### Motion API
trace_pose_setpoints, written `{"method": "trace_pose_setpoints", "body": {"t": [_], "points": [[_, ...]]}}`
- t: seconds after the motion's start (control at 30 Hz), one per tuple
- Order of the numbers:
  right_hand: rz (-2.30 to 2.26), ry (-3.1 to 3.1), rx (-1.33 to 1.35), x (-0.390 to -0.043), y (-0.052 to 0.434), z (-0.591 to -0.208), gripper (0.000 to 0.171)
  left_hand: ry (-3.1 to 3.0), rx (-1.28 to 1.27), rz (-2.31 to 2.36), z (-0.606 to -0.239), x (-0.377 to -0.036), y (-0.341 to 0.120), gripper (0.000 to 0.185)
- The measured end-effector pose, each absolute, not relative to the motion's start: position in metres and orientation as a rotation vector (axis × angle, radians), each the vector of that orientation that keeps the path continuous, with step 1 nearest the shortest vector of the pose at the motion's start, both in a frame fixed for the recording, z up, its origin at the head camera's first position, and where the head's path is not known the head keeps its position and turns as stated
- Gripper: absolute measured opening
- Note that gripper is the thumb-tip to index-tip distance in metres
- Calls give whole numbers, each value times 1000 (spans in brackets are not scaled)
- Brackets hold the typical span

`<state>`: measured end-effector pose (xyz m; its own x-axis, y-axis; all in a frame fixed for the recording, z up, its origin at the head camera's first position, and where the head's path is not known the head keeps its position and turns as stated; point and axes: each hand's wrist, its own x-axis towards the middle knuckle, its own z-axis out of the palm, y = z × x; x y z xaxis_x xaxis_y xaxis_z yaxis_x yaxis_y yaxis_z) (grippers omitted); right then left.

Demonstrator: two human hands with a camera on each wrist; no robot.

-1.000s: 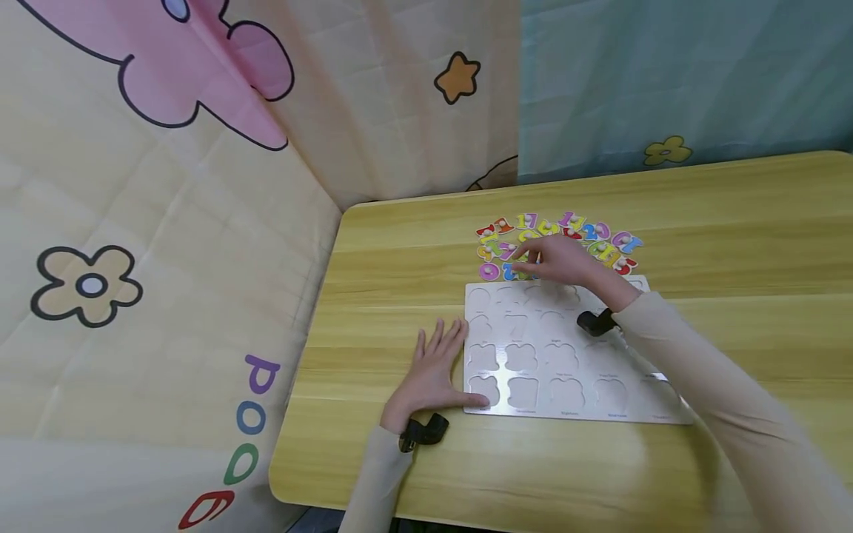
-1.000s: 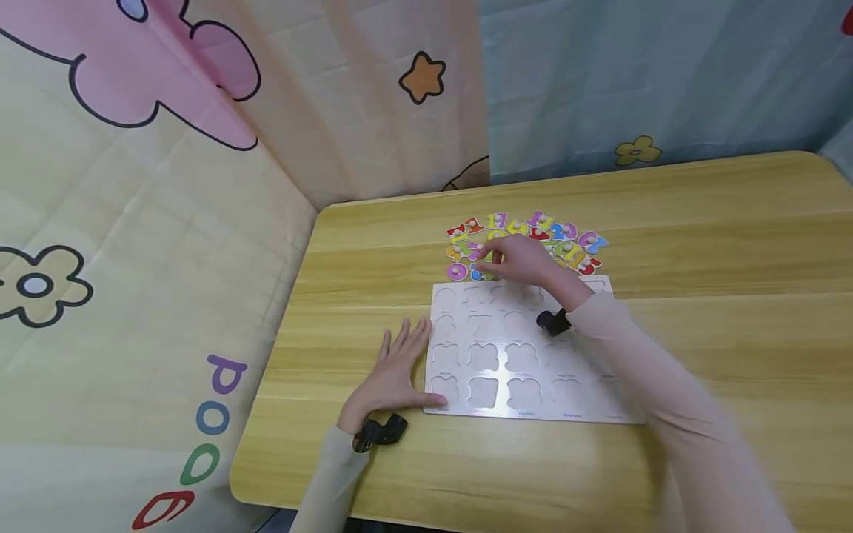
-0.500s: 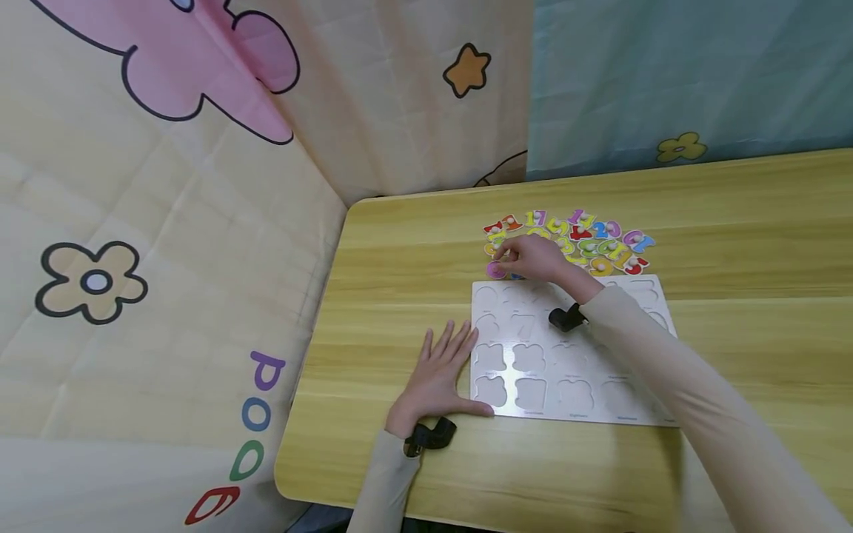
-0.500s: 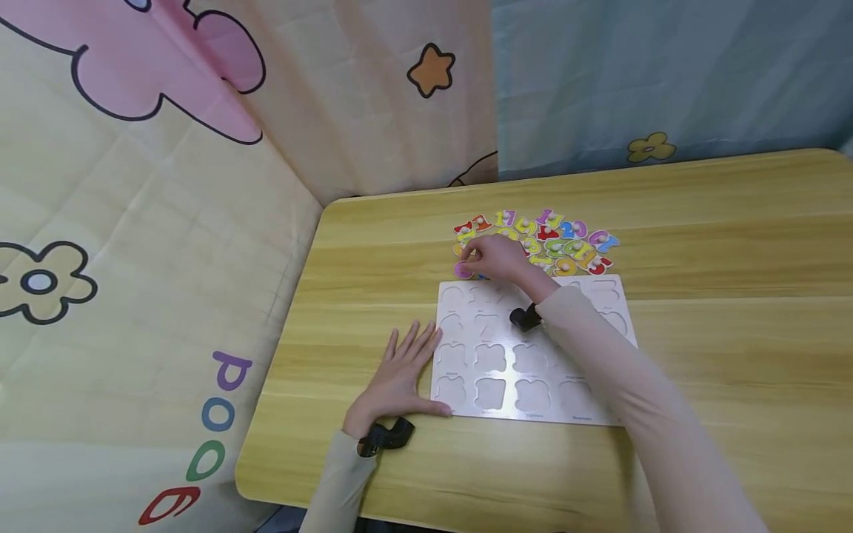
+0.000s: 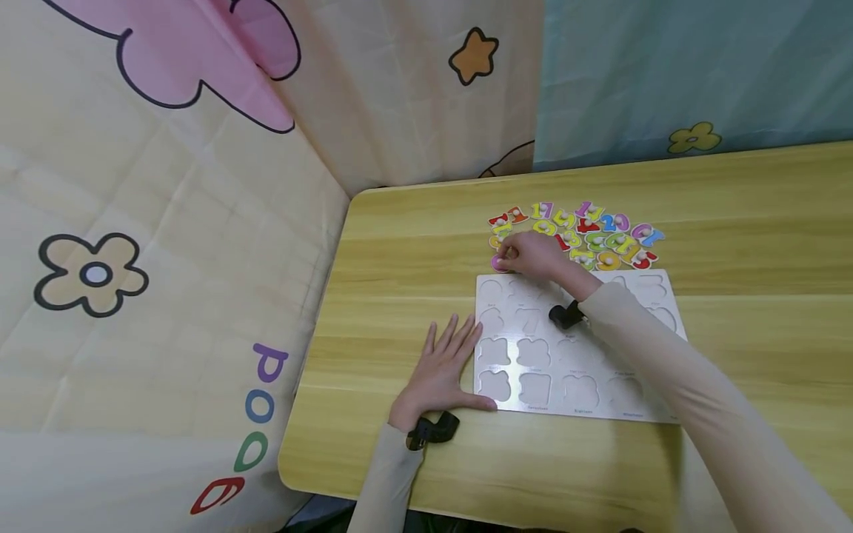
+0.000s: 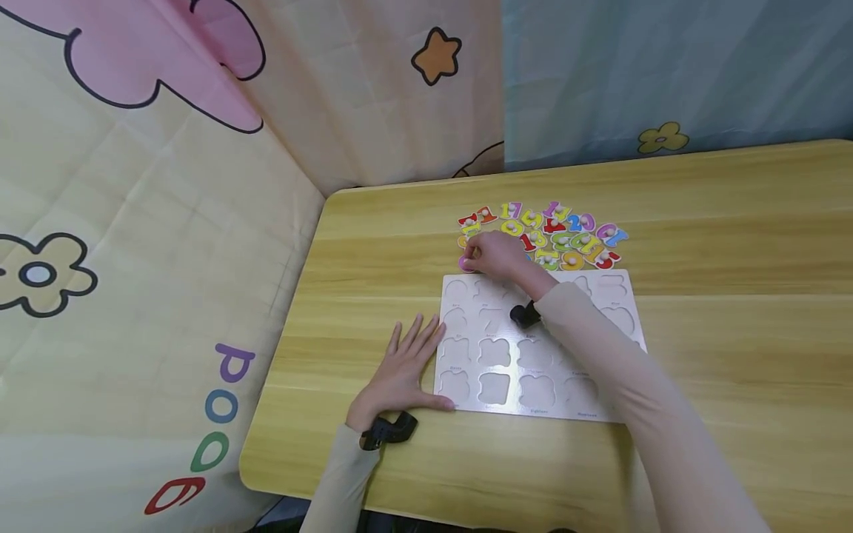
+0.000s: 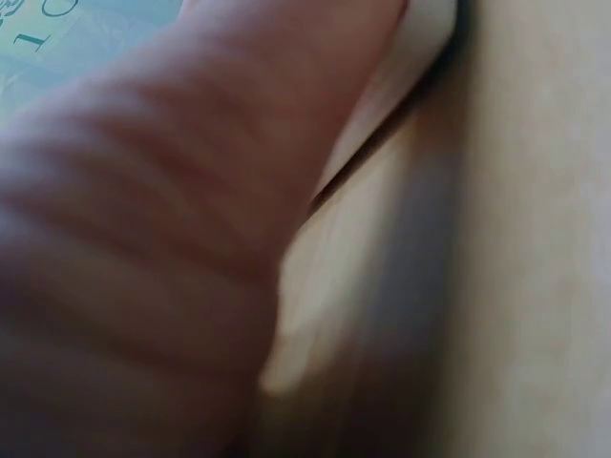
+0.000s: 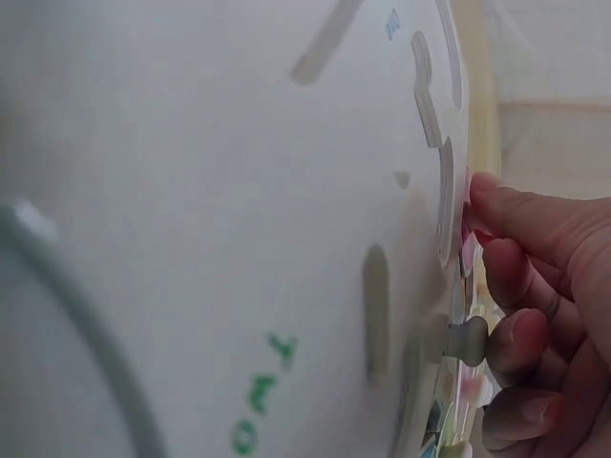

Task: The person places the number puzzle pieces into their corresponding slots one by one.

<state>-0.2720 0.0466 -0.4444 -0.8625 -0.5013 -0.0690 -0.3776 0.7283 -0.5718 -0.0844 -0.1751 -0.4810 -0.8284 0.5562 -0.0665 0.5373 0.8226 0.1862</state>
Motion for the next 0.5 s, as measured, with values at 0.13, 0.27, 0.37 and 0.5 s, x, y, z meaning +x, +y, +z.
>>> {"method": "trace_pose_setpoints", "body": {"t": [0.13, 0.27, 0.37, 0.5], "points": [[-839, 2744, -717, -272, 47, -444, 21, 2883, 868, 247, -479, -86, -174, 125], [-880, 2748, -733, -269, 46, -443, 22, 2884, 869, 246, -479, -87, -174, 125], [-928, 2678, -762, -262, 44, -443, 21, 2880, 865, 242, -479, -87, -173, 125], [-961, 2586, -781, -253, 42, -445, 19, 2871, 849, 247, -478, -86, -173, 125]]}}
